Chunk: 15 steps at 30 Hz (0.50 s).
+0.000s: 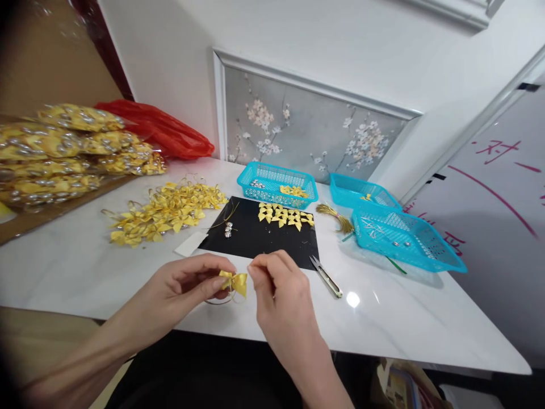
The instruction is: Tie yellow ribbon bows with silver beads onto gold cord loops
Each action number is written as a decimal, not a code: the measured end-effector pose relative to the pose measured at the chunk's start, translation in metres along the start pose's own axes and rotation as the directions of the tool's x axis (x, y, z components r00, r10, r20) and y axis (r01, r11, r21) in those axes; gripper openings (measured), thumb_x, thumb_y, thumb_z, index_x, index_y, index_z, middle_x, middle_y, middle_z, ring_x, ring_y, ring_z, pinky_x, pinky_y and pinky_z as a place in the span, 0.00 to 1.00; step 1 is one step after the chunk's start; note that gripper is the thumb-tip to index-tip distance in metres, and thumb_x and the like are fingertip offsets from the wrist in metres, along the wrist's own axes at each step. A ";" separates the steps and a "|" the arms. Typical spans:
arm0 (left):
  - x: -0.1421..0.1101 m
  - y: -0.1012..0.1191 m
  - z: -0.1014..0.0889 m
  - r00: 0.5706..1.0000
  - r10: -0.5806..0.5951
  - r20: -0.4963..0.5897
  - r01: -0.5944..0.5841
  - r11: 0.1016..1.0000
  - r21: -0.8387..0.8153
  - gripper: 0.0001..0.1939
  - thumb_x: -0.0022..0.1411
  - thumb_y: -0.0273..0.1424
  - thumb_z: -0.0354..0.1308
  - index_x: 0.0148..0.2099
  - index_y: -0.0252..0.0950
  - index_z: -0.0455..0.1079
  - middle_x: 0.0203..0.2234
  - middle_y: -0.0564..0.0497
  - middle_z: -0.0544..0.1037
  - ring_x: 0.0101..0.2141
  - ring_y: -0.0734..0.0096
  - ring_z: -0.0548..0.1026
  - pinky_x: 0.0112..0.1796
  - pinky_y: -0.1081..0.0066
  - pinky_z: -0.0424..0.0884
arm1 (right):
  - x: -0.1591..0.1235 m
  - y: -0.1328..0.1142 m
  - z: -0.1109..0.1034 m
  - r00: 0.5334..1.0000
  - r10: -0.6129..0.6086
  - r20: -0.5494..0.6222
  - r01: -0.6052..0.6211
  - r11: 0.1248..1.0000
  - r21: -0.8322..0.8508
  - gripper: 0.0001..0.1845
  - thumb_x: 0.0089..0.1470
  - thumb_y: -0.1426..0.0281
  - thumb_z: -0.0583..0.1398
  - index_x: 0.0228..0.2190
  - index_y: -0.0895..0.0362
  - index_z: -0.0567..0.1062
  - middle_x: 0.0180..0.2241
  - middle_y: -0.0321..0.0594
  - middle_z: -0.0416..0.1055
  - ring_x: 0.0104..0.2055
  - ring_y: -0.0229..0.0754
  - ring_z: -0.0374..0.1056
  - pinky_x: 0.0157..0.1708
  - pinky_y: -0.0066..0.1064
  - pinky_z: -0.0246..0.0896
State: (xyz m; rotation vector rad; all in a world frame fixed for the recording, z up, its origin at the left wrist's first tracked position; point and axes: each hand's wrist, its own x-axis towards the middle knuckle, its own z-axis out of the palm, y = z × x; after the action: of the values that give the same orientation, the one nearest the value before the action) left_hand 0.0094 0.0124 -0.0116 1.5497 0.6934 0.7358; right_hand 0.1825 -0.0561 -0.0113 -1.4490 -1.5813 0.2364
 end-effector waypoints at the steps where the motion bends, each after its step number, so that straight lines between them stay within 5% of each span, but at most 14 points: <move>1: 0.000 0.000 0.000 1.000 -0.006 -0.013 0.006 1.000 0.003 0.06 0.63 0.31 0.59 0.41 0.38 0.76 0.33 0.52 0.79 0.34 0.70 0.77 0.39 0.69 0.76 | 0.000 -0.001 -0.002 1.000 0.013 -0.009 -0.013 1.000 0.023 0.08 0.61 0.73 0.55 0.31 0.55 0.73 0.30 0.36 0.68 0.30 0.36 0.65 0.28 0.26 0.58; 15: -0.003 -0.003 0.009 0.993 0.073 -0.091 -0.048 0.966 0.253 0.09 0.64 0.29 0.56 0.45 0.39 0.73 0.36 0.50 0.80 0.38 0.64 0.78 0.39 0.67 0.74 | -0.012 -0.009 0.022 0.999 -0.007 0.041 0.012 0.993 -0.118 0.11 0.61 0.75 0.51 0.32 0.58 0.72 0.30 0.39 0.67 0.27 0.39 0.65 0.26 0.29 0.58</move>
State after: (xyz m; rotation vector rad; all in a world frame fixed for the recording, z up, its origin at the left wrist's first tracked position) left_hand 0.0150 0.0047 -0.0151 1.7796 0.8412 0.7993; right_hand 0.1584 -0.0590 -0.0227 -1.5358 -1.6580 0.1694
